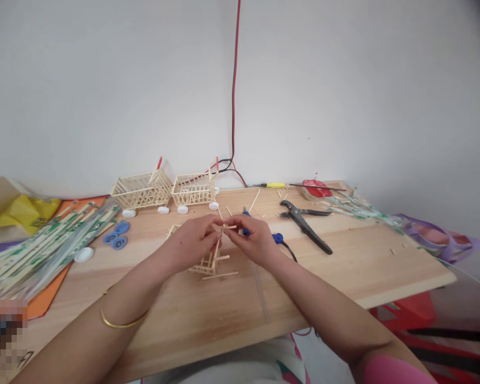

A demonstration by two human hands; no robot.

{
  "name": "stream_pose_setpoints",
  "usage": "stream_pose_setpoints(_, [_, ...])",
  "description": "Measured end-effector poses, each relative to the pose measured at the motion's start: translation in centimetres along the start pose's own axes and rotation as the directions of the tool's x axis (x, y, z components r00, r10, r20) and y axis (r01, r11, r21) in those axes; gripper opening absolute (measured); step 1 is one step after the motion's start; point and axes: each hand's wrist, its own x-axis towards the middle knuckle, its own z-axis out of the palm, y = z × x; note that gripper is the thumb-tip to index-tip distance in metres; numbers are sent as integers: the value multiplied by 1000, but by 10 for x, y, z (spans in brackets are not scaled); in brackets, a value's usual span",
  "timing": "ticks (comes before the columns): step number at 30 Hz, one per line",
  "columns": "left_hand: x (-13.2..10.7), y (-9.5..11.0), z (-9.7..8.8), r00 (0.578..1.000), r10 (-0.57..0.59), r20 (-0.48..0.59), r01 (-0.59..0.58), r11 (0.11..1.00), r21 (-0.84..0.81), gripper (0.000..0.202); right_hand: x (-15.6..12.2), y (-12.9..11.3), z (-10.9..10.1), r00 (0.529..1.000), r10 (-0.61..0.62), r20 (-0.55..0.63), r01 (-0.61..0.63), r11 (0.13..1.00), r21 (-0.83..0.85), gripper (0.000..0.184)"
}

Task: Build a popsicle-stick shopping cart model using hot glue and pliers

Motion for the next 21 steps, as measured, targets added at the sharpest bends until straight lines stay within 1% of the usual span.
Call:
stream_pose_setpoints(3, [0, -1, 0, 1000, 12, 2, -12, 1000, 10, 28, -1, 3, 0, 1000, -7, -13, 7, 1000, 28, 14])
stream_pose_setpoints(8, [1, -3, 0, 1000, 28, -9, -28, 999, 19, 29, -2, 4, -1, 999, -17, -34, 18, 1000, 17, 15])
stream_pose_setpoints(14, [0, -1, -1, 1000, 27, 7, -27, 999, 37, 23, -1, 1, -2, 999, -21, -41, 21, 1000, -9, 12])
stream_pose_setpoints(21, [1, -5, 0, 1000, 18, 20, -19, 998, 62, 29, 0, 2, -1, 1000, -1, -24, 1, 1000, -5, 13])
